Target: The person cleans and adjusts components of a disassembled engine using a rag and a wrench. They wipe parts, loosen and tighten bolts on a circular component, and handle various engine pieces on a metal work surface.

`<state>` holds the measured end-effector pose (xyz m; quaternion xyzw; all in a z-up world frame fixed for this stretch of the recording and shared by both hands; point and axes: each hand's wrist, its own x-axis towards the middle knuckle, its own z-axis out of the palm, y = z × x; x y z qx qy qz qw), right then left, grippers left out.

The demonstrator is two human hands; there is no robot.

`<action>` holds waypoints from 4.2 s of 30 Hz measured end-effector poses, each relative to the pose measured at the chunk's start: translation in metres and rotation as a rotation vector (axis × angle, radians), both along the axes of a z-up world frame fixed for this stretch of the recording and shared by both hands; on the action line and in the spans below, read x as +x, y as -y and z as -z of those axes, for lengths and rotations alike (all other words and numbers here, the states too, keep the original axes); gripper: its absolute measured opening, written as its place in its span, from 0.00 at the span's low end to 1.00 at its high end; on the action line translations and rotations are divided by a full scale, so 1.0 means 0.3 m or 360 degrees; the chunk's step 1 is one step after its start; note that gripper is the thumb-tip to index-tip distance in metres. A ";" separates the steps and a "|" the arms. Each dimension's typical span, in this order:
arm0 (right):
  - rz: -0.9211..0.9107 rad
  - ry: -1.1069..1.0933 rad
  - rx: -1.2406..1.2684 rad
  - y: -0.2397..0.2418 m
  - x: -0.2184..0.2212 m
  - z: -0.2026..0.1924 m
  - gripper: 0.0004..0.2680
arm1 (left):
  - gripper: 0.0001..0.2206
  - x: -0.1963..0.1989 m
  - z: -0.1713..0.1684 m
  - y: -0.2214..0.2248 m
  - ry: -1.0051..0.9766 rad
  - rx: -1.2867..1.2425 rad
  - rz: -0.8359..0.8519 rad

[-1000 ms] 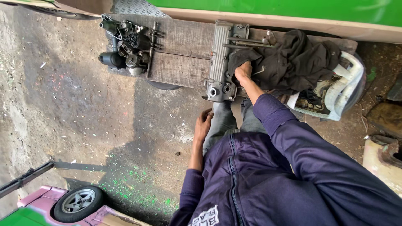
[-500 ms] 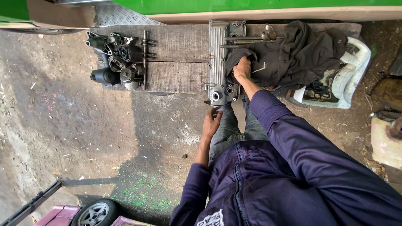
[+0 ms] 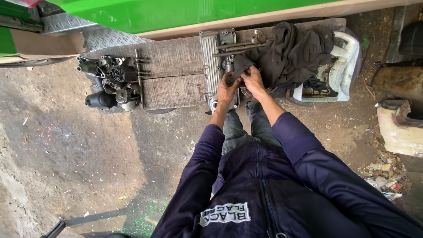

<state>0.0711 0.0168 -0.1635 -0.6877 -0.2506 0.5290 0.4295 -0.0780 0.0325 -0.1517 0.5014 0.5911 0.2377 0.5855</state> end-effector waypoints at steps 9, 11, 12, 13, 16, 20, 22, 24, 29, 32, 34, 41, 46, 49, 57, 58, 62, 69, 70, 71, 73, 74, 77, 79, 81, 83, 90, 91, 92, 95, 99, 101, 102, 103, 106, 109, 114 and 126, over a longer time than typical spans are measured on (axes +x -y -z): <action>-0.0404 0.0918 0.0337 0.286 0.188 -0.419 0.27 | 0.17 0.252 -0.385 0.065 -0.0018 0.0684 0.0124; -0.0289 0.0811 0.0336 0.309 0.241 -0.449 0.36 | 0.17 0.329 -0.490 0.029 0.0106 0.0709 0.0451; -0.0160 0.0864 0.0490 0.331 0.259 -0.450 0.32 | 0.18 0.363 -0.537 0.033 0.0142 0.0749 0.0638; -0.0033 0.0919 0.0643 0.335 0.296 -0.444 0.29 | 0.19 0.408 -0.578 0.035 0.0178 0.0787 0.0824; 0.0721 -0.0035 0.0933 0.333 0.433 -0.431 0.15 | 0.19 0.496 -0.657 0.080 0.0397 0.0951 0.0926; 0.0653 0.0984 0.0575 0.362 0.629 -0.530 0.16 | 0.19 0.542 -0.687 0.069 0.0382 0.0779 0.0805; 0.0637 0.1239 0.0735 0.345 0.702 -0.578 0.17 | 0.19 0.566 -0.669 0.019 0.0355 0.0739 0.0836; 0.0664 0.1443 0.0852 0.329 0.770 -0.603 0.18 | 0.24 0.598 -0.635 -0.036 0.0231 0.0853 0.0817; 0.0936 0.1607 0.0734 0.241 0.934 -0.589 0.13 | 0.29 0.588 -0.527 -0.094 -0.0096 0.1050 0.0827; 0.0468 0.1665 0.0348 0.194 0.971 -0.586 0.11 | 0.29 0.507 -0.464 -0.039 -0.0087 0.0918 0.0791; 0.0191 0.1362 0.0468 0.173 0.936 -0.585 0.22 | 0.23 0.452 -0.422 0.007 -0.0054 0.0782 0.0837; -0.0495 0.0892 -0.0090 0.213 0.597 -0.489 0.32 | 0.25 0.285 -0.233 0.062 -0.0384 0.0642 0.0853; -0.0952 0.0751 -0.0020 0.293 0.454 -0.382 0.26 | 0.23 0.171 -0.163 0.131 -0.0492 0.0407 0.0710; -0.1005 0.0693 0.0022 0.312 0.442 -0.328 0.20 | 0.22 0.102 -0.174 0.192 -0.0494 0.0291 0.0644; -0.0887 0.0423 0.0145 0.364 0.346 -0.221 0.13 | 0.17 -0.049 -0.308 0.350 -0.0318 0.0181 0.0235; -0.0907 0.0406 0.0169 0.357 0.327 -0.218 0.12 | 0.17 -0.051 -0.314 0.349 -0.0292 0.0208 0.0202; -0.1018 0.0320 0.0331 0.324 0.251 -0.256 0.11 | 0.15 -0.078 -0.314 0.352 -0.0229 0.0150 0.0011; -0.1221 0.0419 0.0272 0.268 0.150 -0.335 0.09 | 0.16 -0.153 -0.256 0.298 -0.0028 0.0331 -0.0003; -0.1200 0.0436 0.0279 0.260 0.130 -0.334 0.09 | 0.17 -0.183 -0.249 0.289 -0.0025 0.0399 0.0004; -0.1179 0.0452 0.0287 0.254 0.108 -0.331 0.09 | 0.17 -0.221 -0.245 0.289 -0.0019 0.0361 0.0005; -0.1139 0.0379 0.0265 0.243 0.048 -0.312 0.09 | 0.18 -0.314 -0.235 0.273 -0.0017 0.0289 0.0015; -0.1111 0.0347 0.0258 0.236 0.011 -0.306 0.09 | 0.18 -0.364 -0.235 0.269 0.0001 0.0255 -0.0039; -0.1127 0.0307 0.0140 0.225 -0.128 -0.275 0.09 | 0.18 -0.520 -0.215 0.265 0.0013 0.0195 -0.0182; -0.1172 0.0292 0.0185 0.252 -0.244 -0.261 0.09 | 0.18 -0.629 -0.197 0.299 -0.0021 0.0202 -0.0251; -0.1204 0.0272 0.0156 0.255 -0.341 -0.255 0.10 | 0.18 -0.721 -0.169 0.322 -0.0008 0.0210 -0.0292; -0.1242 0.0238 0.0038 0.265 -0.422 -0.265 0.10 | 0.18 -0.785 -0.144 0.340 -0.0017 0.0187 -0.0334; -0.1270 0.0341 0.0060 0.306 -0.526 -0.316 0.10 | 0.19 -0.915 -0.085 0.430 0.0093 0.0065 -0.0439; -0.1257 0.0373 0.0070 0.304 -0.519 -0.321 0.10 | 0.19 -0.912 -0.082 0.435 0.0123 0.0072 -0.0443; -0.1250 0.0399 0.0093 0.285 -0.524 -0.315 0.09 | 0.20 -0.922 -0.078 0.424 0.0128 0.0064 -0.0426; -0.1143 0.0282 0.0141 0.224 -0.545 -0.318 0.09 | 0.20 -0.952 -0.089 0.403 0.0104 0.0115 -0.0389; -0.1222 0.0251 0.0184 0.137 -0.628 -0.316 0.10 | 0.21 -1.062 -0.110 0.381 0.0050 0.0197 -0.0439; -0.1286 0.0241 0.0130 0.101 -0.671 -0.303 0.10 | 0.22 -1.114 -0.107 0.371 -0.0046 0.0223 -0.0527; -0.1318 0.0190 0.0180 0.089 -0.683 -0.298 0.10 | 0.22 -1.129 -0.103 0.371 -0.0140 0.0268 -0.0568; -0.1350 0.0138 0.0229 0.078 -0.698 -0.290 0.10 | 0.22 -1.138 -0.098 0.366 -0.0234 0.0313 -0.0610; -0.1397 0.0119 0.0212 0.085 -0.752 -0.279 0.10 | 0.24 -1.180 -0.087 0.365 -0.0340 0.0272 -0.0777; -0.1445 0.0139 0.0136 0.013 -0.836 -0.286 0.10 | 0.26 -1.237 -0.067 0.304 -0.0551 0.0314 -0.0754; -0.1532 0.0287 0.0032 -0.062 -0.983 -0.301 0.10 | 0.31 -1.356 0.018 0.145 -0.0694 0.0408 -0.0820; -0.1312 0.0239 -0.0091 -0.190 -1.384 -0.296 0.09 | 0.49 -1.528 0.136 -0.205 -0.0859 0.0352 -0.0665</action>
